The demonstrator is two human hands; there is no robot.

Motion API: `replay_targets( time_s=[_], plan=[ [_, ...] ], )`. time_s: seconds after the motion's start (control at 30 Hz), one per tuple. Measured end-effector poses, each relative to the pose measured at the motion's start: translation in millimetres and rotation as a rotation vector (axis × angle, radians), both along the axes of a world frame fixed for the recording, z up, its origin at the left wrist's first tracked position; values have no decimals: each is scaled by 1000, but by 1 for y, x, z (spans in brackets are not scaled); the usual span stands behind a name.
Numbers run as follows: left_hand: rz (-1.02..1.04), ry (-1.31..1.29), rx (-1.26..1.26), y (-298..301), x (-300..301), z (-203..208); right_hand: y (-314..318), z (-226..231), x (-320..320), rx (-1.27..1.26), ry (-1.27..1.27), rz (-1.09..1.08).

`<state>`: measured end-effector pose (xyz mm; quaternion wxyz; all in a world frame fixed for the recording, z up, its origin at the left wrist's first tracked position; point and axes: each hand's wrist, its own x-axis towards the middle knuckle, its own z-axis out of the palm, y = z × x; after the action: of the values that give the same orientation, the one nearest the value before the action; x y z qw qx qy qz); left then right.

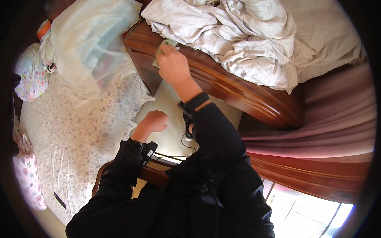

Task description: The person wipes the wooden window frame and then the wooden bed frame with a cloth. The person moves along the frame edges, wiping different sections of the bed frame while standing in a bedroom.

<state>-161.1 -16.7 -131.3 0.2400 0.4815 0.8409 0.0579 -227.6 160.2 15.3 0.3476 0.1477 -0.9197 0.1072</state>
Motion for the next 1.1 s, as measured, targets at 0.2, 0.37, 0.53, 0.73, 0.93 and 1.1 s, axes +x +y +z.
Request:
replay_targets(
  time_s=[0.2, 0.37, 0.53, 0.73, 0.93, 1.1],
  plan=[
    [-33, -20, -11, -5, -6, -9, 9, 5, 4, 63, -111, -14],
    [1, 1, -19, -6, -6, -12, 60, 11, 70, 38, -110, -1],
    [-1, -35, -12, -3, -5, -7, 104, 26, 138, 78, -95, -72],
    [-13, -40, 17, 4, 2, -2, 96, 24, 134, 109, -89, -111],
    [-14, -74, 38, 6, 6, 5, 56, 15, 83, 47, -56, -46],
    [24, -124, 69, 7, 7, 7, 16, 8, 32, 28, -20, 10]
  ],
)
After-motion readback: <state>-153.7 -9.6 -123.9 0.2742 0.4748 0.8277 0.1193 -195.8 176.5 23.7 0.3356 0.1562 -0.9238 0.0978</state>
